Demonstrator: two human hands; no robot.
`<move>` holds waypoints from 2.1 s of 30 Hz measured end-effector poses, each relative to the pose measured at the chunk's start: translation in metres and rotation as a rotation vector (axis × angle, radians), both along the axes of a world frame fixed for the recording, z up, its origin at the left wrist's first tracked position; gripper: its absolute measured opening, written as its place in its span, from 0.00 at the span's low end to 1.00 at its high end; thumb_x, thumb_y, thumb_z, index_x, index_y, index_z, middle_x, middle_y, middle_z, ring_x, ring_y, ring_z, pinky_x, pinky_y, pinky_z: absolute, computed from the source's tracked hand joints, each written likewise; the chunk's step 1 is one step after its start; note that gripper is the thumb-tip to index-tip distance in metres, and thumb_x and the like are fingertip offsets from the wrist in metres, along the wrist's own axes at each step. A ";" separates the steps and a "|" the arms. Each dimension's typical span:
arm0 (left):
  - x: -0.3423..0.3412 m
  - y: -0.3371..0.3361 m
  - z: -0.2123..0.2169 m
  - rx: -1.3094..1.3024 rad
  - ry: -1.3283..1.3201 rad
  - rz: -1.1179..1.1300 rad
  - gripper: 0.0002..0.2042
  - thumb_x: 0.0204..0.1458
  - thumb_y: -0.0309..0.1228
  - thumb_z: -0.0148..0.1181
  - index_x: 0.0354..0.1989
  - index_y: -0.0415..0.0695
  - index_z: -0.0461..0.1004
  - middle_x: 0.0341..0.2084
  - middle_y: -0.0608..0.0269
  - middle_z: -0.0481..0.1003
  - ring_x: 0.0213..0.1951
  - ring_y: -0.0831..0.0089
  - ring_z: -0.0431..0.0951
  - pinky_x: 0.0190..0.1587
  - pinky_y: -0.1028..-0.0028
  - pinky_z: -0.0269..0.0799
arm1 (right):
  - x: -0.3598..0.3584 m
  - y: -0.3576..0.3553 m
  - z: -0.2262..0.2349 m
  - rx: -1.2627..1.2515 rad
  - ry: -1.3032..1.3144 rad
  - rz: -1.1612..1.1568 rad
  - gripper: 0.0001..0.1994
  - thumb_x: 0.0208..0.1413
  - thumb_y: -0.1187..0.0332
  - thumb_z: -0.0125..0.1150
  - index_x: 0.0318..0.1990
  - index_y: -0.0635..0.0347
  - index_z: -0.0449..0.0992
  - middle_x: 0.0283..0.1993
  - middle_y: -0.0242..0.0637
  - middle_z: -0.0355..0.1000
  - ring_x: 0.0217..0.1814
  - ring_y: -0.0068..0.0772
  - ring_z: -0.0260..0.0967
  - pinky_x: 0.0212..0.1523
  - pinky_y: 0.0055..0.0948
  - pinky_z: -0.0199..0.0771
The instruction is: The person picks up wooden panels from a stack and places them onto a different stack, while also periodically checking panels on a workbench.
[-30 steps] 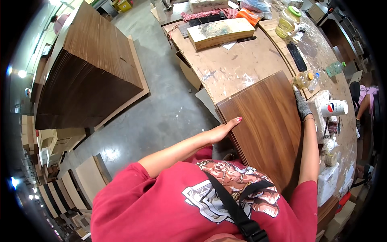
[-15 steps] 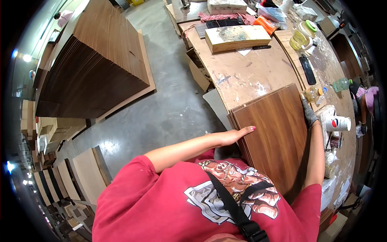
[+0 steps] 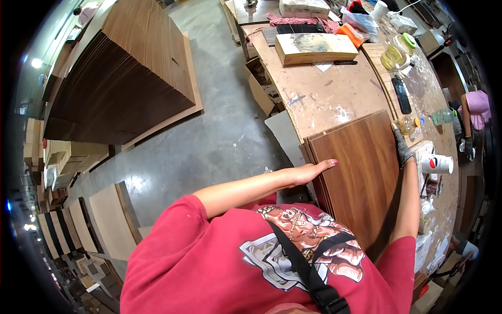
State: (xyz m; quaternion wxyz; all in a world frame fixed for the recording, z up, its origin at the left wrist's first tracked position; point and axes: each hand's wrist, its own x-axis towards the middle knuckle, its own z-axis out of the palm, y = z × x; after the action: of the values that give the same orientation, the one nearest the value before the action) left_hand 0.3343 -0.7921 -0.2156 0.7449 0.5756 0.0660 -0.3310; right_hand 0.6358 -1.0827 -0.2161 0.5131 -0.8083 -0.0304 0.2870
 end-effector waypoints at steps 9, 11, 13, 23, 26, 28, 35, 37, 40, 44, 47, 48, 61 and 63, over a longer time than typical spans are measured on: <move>-0.008 0.006 0.026 -0.017 0.179 0.063 0.38 0.55 0.61 0.31 0.67 0.45 0.47 0.67 0.57 0.45 0.68 0.64 0.42 0.66 0.60 0.37 | 0.017 0.008 -0.026 0.129 0.089 0.045 0.29 0.61 0.53 0.47 0.63 0.63 0.57 0.64 0.29 0.55 0.65 0.24 0.49 0.65 0.21 0.47; -0.007 0.000 0.007 -0.007 0.074 0.061 0.39 0.55 0.62 0.32 0.66 0.44 0.47 0.67 0.56 0.45 0.68 0.63 0.41 0.66 0.63 0.37 | 0.043 -0.018 -0.058 0.223 0.101 0.090 0.25 0.63 0.62 0.38 0.65 0.63 0.51 0.67 0.30 0.47 0.69 0.26 0.42 0.67 0.24 0.40; -0.004 -0.001 0.001 -0.017 -0.079 0.044 0.42 0.53 0.64 0.32 0.66 0.40 0.47 0.67 0.53 0.44 0.68 0.62 0.40 0.67 0.69 0.35 | 0.062 -0.051 -0.089 0.322 0.083 0.130 0.23 0.65 0.71 0.30 0.67 0.63 0.44 0.71 0.31 0.39 0.73 0.28 0.34 0.70 0.26 0.33; -0.018 0.008 0.038 0.114 0.148 0.050 0.50 0.41 0.74 0.33 0.67 0.48 0.44 0.66 0.47 0.42 0.66 0.47 0.45 0.60 0.47 0.48 | 0.044 0.001 -0.073 0.033 -0.253 -0.139 0.26 0.61 0.55 0.48 0.59 0.66 0.63 0.58 0.32 0.63 0.59 0.25 0.57 0.62 0.23 0.54; -0.019 0.001 0.037 0.078 0.099 0.063 0.54 0.40 0.75 0.36 0.67 0.39 0.42 0.66 0.42 0.40 0.67 0.48 0.40 0.62 0.46 0.44 | 0.039 -0.012 -0.054 -0.026 -0.368 -0.170 0.27 0.59 0.52 0.52 0.56 0.67 0.66 0.54 0.34 0.67 0.54 0.26 0.62 0.58 0.22 0.59; -0.017 -0.006 0.017 0.102 0.114 0.130 0.51 0.41 0.74 0.35 0.67 0.46 0.43 0.66 0.45 0.40 0.67 0.48 0.41 0.61 0.44 0.43 | 0.026 -0.002 -0.045 -0.110 -0.390 -0.144 0.29 0.57 0.49 0.53 0.54 0.68 0.68 0.53 0.36 0.69 0.52 0.28 0.64 0.55 0.23 0.62; -0.039 -0.031 -0.009 0.102 0.001 0.402 0.52 0.40 0.74 0.39 0.66 0.43 0.48 0.64 0.42 0.49 0.65 0.50 0.49 0.62 0.50 0.47 | -0.016 0.020 -0.029 -0.540 -0.666 0.220 0.29 0.62 0.47 0.36 0.52 0.66 0.70 0.49 0.46 0.72 0.53 0.39 0.68 0.50 0.30 0.67; -0.038 -0.048 -0.024 -0.021 -0.093 0.467 0.50 0.42 0.71 0.43 0.65 0.41 0.51 0.63 0.44 0.52 0.63 0.56 0.53 0.62 0.55 0.47 | 0.001 -0.004 -0.032 -0.502 -0.655 0.235 0.29 0.63 0.49 0.32 0.53 0.66 0.69 0.51 0.48 0.70 0.56 0.46 0.65 0.53 0.34 0.64; -0.054 -0.071 -0.006 -0.055 -0.084 0.595 0.49 0.40 0.70 0.48 0.62 0.39 0.57 0.61 0.47 0.57 0.62 0.60 0.56 0.63 0.62 0.48 | -0.007 -0.021 -0.044 -0.512 -0.782 0.219 0.28 0.62 0.49 0.33 0.53 0.65 0.68 0.52 0.49 0.70 0.57 0.48 0.64 0.54 0.36 0.64; -0.087 -0.085 -0.011 -0.090 0.118 0.746 0.49 0.37 0.70 0.52 0.62 0.44 0.57 0.55 0.54 0.64 0.49 0.64 0.68 0.57 0.61 0.54 | -0.047 0.000 -0.031 -0.572 -0.803 0.213 0.29 0.60 0.46 0.35 0.53 0.64 0.68 0.52 0.51 0.68 0.57 0.51 0.63 0.55 0.39 0.62; -0.111 -0.104 0.000 -0.214 0.104 0.610 0.45 0.36 0.70 0.54 0.57 0.46 0.63 0.45 0.62 0.67 0.35 0.74 0.65 0.49 0.66 0.59 | -0.069 -0.016 -0.019 -0.593 -0.693 0.119 0.32 0.58 0.42 0.37 0.51 0.63 0.69 0.53 0.55 0.66 0.56 0.55 0.62 0.56 0.41 0.61; -0.122 -0.113 -0.005 -0.210 0.193 0.691 0.37 0.37 0.68 0.55 0.48 0.52 0.68 0.31 0.69 0.64 0.27 0.79 0.57 0.39 0.72 0.60 | -0.072 -0.016 -0.014 -0.631 -0.713 0.110 0.32 0.58 0.42 0.37 0.51 0.64 0.69 0.53 0.56 0.66 0.56 0.56 0.62 0.55 0.42 0.61; -0.201 -0.166 -0.008 -0.248 0.057 0.486 0.29 0.42 0.59 0.57 0.50 0.55 0.70 0.29 0.70 0.58 0.23 0.82 0.57 0.32 0.78 0.60 | -0.074 -0.034 -0.019 -0.716 -0.761 0.174 0.32 0.59 0.45 0.34 0.49 0.66 0.71 0.53 0.53 0.68 0.57 0.53 0.63 0.56 0.39 0.60; -0.203 -0.169 -0.006 -0.207 0.068 0.477 0.31 0.41 0.59 0.57 0.52 0.53 0.69 0.38 0.61 0.66 0.27 0.78 0.64 0.36 0.77 0.65 | -0.057 -0.054 -0.016 -0.706 -0.756 0.165 0.32 0.58 0.44 0.34 0.50 0.66 0.71 0.53 0.54 0.68 0.56 0.52 0.63 0.56 0.39 0.60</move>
State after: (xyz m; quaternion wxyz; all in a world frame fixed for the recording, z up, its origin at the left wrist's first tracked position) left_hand 0.1310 -0.9611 -0.2220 0.8541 0.4530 0.1907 -0.1703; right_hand 0.5787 -1.1368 -0.2325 0.1383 -0.9742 -0.1783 0.0073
